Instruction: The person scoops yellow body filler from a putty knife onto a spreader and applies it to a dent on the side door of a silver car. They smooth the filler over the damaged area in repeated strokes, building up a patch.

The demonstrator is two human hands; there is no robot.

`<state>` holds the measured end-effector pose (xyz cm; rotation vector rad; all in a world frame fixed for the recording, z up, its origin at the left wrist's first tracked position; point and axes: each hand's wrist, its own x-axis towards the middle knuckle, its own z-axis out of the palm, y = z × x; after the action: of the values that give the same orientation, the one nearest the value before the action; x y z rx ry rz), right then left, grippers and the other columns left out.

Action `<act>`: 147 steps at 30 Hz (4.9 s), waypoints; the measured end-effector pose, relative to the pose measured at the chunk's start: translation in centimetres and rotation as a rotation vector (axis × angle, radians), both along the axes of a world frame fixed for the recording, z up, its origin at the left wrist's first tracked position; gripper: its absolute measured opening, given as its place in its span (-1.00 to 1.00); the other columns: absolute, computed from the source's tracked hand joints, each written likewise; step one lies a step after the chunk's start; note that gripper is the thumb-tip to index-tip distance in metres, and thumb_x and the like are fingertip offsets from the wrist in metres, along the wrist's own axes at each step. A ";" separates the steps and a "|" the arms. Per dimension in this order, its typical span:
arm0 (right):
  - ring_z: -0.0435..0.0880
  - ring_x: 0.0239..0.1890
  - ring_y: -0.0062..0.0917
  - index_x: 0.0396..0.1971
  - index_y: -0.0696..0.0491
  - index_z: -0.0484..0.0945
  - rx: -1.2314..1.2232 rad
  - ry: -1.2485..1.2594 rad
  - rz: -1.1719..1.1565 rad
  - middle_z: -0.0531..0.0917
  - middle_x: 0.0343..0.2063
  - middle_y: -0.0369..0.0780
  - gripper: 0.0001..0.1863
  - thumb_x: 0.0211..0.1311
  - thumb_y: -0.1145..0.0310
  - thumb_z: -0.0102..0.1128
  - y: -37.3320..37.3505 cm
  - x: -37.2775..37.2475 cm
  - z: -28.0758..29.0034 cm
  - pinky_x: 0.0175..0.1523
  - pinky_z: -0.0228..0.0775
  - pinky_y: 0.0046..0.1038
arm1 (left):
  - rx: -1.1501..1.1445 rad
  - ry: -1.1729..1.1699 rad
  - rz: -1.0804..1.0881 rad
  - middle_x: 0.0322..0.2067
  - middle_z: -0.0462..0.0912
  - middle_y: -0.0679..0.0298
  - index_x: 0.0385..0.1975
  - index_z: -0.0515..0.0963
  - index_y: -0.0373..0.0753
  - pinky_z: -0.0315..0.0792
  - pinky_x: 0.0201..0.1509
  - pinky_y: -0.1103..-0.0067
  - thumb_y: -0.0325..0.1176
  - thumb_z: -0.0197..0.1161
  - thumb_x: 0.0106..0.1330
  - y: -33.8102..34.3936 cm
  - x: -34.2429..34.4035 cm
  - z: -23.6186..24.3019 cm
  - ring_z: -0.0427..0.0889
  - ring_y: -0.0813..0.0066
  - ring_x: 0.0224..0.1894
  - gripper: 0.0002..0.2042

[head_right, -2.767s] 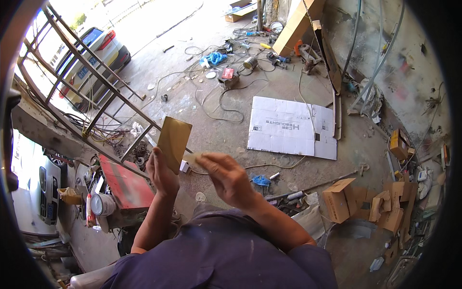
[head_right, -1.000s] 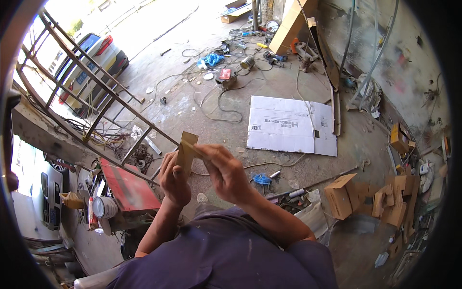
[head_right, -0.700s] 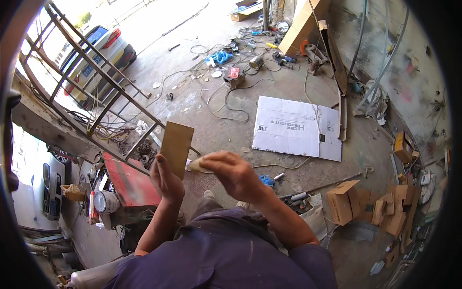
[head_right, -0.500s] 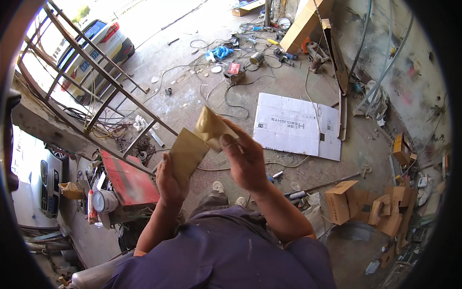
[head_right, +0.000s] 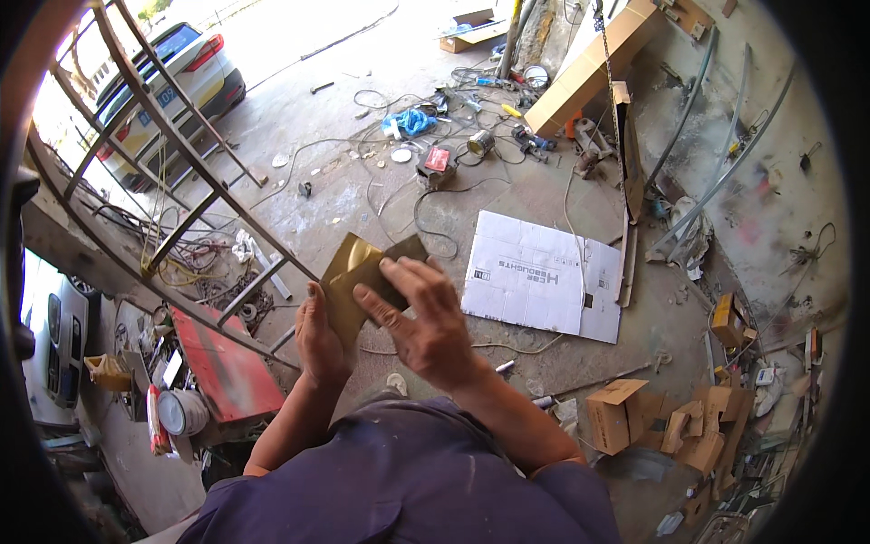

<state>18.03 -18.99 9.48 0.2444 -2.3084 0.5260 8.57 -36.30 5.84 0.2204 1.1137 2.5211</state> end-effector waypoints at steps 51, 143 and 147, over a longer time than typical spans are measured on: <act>0.83 0.12 -0.19 0.32 0.19 0.72 -0.501 -0.266 0.518 0.80 0.12 0.00 -0.56 0.51 0.73 0.27 22.6 -67.0 -1.0 0.26 0.67 -0.29 | -0.368 0.140 0.628 -0.07 0.77 0.20 0.16 0.69 -0.50 0.52 0.09 0.53 0.02 0.03 0.86 18.8 -60.7 -3.2 0.68 0.51 -0.04 -0.43; 0.77 0.16 -0.06 0.27 -0.02 0.79 -0.112 -0.400 1.860 0.78 0.13 -0.08 -0.37 0.16 0.72 0.43 -64.6 -202.1 -3.0 0.27 0.67 -0.13 | -0.566 -0.313 2.020 0.04 0.77 0.15 0.18 0.69 -0.41 0.47 0.30 0.47 0.02 0.11 0.81 -52.3 -170.6 -3.5 0.69 0.44 0.10 -0.49; 0.76 0.16 -0.06 0.28 -0.01 0.78 0.004 -0.371 1.860 0.75 0.18 -0.06 -0.40 0.22 0.68 0.41 -73.4 -199.5 -2.9 0.28 0.67 -0.10 | -0.949 -0.169 2.001 -0.03 0.77 0.12 0.18 0.67 -0.53 0.50 0.20 0.49 -0.01 0.04 0.84 -59.3 -171.4 -3.1 0.68 0.44 0.05 -0.44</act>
<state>-181.42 -92.39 6.57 2.4711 -1.6965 1.4322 -162.85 -95.58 2.74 -2.2520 3.0717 2.1745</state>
